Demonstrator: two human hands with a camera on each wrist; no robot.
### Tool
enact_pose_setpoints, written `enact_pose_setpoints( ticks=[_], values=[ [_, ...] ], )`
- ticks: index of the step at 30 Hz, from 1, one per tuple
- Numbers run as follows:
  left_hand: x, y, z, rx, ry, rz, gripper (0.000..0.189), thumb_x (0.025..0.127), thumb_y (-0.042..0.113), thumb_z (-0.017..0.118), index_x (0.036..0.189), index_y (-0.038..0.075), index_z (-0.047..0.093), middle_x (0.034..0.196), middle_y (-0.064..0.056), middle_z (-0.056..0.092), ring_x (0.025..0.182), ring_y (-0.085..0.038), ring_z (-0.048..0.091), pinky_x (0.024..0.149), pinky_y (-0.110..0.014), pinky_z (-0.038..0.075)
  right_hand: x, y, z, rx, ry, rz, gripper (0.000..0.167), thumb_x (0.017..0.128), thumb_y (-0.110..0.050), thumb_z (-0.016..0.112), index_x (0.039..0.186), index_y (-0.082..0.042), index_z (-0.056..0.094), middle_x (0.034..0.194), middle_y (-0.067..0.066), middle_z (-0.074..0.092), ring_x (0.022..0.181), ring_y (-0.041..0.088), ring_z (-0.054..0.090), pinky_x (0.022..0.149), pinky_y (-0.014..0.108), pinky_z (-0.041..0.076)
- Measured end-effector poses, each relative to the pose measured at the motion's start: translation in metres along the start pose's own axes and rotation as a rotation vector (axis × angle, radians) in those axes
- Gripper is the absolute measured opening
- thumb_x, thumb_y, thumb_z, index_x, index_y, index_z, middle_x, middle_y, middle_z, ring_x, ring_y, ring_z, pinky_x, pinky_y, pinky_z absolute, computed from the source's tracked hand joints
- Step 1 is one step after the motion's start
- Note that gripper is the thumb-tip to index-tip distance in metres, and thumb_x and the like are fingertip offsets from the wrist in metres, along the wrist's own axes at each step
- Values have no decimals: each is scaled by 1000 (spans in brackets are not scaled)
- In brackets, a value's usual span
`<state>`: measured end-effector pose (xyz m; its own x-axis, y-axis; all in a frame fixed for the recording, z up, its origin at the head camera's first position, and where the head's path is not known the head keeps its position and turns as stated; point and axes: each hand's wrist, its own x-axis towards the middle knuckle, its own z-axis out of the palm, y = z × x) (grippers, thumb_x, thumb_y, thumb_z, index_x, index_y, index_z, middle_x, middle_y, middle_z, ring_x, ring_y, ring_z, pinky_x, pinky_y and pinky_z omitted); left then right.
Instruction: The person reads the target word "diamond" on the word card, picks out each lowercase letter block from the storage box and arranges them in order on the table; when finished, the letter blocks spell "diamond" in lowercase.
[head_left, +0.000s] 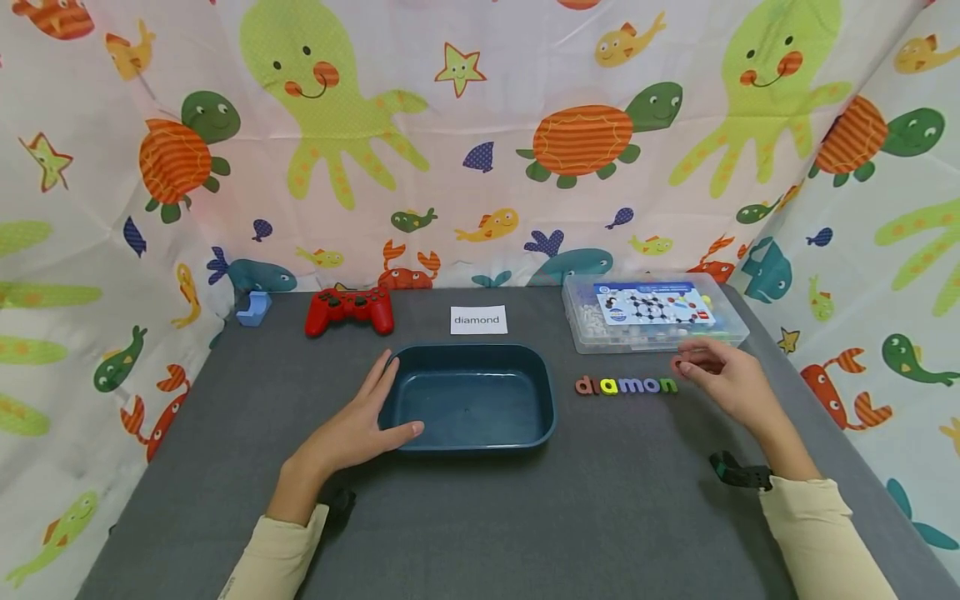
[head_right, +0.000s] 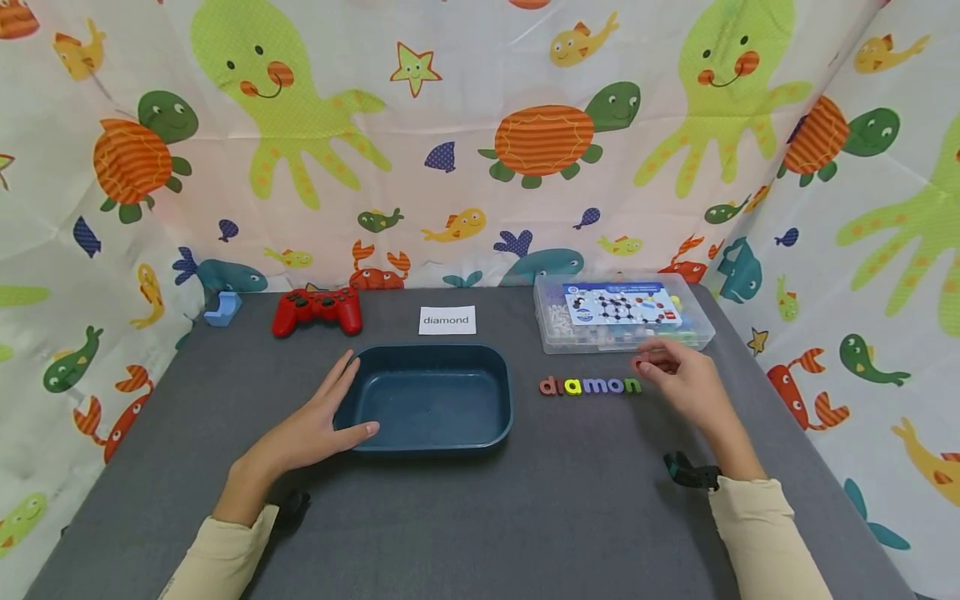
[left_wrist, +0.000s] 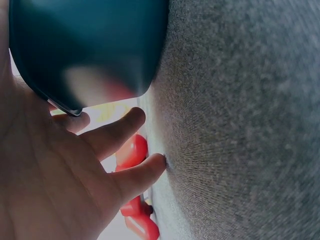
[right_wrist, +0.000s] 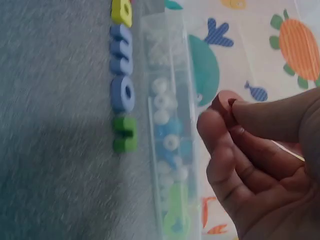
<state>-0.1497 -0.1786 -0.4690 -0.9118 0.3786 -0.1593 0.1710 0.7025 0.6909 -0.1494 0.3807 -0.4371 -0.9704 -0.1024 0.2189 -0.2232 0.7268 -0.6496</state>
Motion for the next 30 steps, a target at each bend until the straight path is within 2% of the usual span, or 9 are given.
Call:
enact_pose_setpoints(
  ticks=[5, 10, 16, 19, 25, 30],
  values=[
    [0, -1, 0, -7, 1, 0, 115, 94, 63, 73, 174, 20, 2, 179, 1, -12, 161, -41, 13, 115, -75, 31, -2, 16, -2, -54, 35, 24, 25, 107, -12, 68, 128, 3, 69, 109, 20, 77, 86, -3, 65, 71, 12, 51],
    [0, -2, 0, 1, 2, 4, 114, 95, 64, 71, 174, 20, 2, 179, 0, -11, 161, -41, 14, 115, -76, 31, -3, 30, 0, -95, 32, 56, 24, 107, -12, 68, 126, 3, 71, 106, 18, 77, 85, 5, 66, 68, 14, 50],
    [1, -4, 1, 4, 4, 5, 115, 94, 67, 71, 174, 20, 3, 179, 1, -11, 161, -40, 13, 116, -75, 31, 0, 44, 3, -115, -69, 151, 30, 108, -15, 67, 127, 9, 69, 101, 15, 78, 84, 21, 67, 67, 24, 51],
    [2, -4, 1, -2, 0, -1, 116, 93, 67, 71, 174, 21, 3, 179, 2, -12, 161, -39, 12, 116, -74, 31, 2, 50, 4, -136, -122, 185, 33, 108, -15, 66, 129, 10, 68, 101, 15, 77, 84, 22, 65, 68, 29, 51],
    [2, -3, 1, -2, 4, -4, 117, 92, 67, 72, 174, 21, 4, 179, 1, -11, 161, -39, 13, 115, -74, 33, 5, 55, 5, -137, -163, 193, 35, 109, -17, 64, 129, 12, 69, 105, 18, 76, 87, 23, 66, 70, 32, 52],
    [1, -4, 1, 2, 1, -11, 117, 92, 68, 72, 174, 21, 3, 179, 2, -11, 162, -38, 12, 116, -74, 32, 3, 56, 1, -120, -214, 155, 36, 109, -15, 63, 133, 12, 67, 112, 21, 75, 90, 23, 63, 71, 30, 52]
  ],
)
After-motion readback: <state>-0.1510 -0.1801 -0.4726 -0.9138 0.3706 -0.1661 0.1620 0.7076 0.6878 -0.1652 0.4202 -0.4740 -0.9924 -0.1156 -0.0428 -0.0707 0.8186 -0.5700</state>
